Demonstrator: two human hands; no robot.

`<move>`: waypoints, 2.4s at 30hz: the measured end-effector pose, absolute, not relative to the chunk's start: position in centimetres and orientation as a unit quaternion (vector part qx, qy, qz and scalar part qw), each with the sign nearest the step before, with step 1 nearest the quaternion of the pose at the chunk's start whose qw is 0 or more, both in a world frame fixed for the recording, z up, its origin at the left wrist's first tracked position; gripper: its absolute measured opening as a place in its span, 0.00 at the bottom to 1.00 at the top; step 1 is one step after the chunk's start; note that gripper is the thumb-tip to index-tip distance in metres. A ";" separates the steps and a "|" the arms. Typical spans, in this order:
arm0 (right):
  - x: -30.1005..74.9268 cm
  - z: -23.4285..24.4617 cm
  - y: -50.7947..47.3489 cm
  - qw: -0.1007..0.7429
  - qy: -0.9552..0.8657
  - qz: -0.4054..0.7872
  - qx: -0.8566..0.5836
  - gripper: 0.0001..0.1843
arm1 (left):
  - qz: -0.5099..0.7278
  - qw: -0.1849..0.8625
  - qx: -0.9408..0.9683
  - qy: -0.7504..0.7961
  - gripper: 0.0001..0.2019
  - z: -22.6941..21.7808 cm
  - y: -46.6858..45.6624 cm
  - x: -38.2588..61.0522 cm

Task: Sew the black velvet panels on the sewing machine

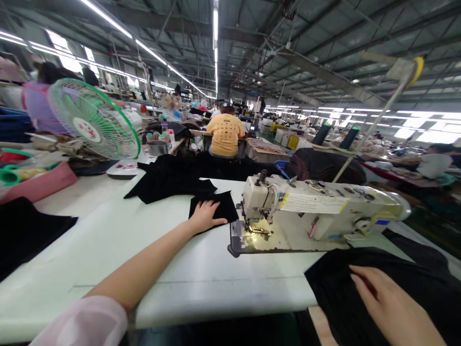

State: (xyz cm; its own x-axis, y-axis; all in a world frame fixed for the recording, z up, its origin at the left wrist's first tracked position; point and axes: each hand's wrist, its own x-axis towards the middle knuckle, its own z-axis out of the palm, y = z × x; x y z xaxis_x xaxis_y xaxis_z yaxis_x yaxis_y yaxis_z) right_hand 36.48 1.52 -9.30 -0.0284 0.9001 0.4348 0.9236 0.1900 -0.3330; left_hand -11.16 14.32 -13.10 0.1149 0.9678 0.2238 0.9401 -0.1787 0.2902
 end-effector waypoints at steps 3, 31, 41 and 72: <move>40.0 -10.5 2.2 0.209 -0.692 0.041 -0.690 0.17 | 0.159 0.045 0.753 0.637 0.38 -12.3 15.3 -14.9; 40.5 -7.6 1.6 0.287 -0.583 0.146 -0.746 0.07 | 0.272 -0.022 0.916 0.293 0.18 -6.7 4.7 -3.2; 28.8 -2.0 -2.5 0.335 -0.677 0.409 -0.512 0.10 | 0.364 0.160 0.887 0.235 0.33 -5.1 0.5 6.1; 24.5 3.0 2.5 0.501 -0.667 0.234 -0.500 0.19 | 0.434 0.315 0.696 0.477 0.18 9.9 4.7 -4.0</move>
